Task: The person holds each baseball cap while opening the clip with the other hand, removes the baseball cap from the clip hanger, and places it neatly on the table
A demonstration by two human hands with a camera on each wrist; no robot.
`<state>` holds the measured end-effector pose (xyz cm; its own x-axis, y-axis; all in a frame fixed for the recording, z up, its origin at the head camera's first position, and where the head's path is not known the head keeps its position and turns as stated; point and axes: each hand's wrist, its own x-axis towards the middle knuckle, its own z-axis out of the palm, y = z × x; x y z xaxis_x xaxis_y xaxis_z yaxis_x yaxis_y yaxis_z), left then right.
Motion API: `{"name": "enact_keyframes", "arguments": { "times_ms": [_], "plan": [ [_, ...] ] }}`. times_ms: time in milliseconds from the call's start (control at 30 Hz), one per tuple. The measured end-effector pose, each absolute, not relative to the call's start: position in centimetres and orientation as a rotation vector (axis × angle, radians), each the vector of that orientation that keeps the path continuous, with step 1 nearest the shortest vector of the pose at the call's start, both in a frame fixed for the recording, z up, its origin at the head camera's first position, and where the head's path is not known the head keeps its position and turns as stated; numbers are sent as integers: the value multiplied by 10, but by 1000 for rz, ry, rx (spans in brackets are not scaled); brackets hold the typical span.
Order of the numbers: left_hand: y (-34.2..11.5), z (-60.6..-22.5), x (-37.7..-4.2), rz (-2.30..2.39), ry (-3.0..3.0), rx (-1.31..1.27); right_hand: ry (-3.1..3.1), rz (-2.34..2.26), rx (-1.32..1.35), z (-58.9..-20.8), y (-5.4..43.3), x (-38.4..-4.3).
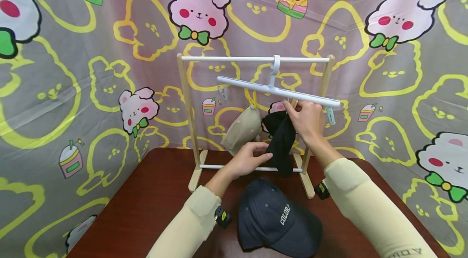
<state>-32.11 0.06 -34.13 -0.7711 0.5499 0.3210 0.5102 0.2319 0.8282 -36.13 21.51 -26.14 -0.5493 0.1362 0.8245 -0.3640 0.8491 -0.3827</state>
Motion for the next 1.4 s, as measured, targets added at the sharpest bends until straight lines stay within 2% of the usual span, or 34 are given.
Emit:
{"name": "enact_keyframes", "arguments": {
  "times_ms": [267,900,1400],
  "plan": [
    [0,-341,-319,1609,2410,1084,-2054,632,155,-261,212,-361],
    [-6,-343,-320,1756,2591,931,-2012,576,326,-256,217,-365],
    [-13,-343,-325,1988,2731,803,-2056,593,338,-255,222,-366]
  ]
}}
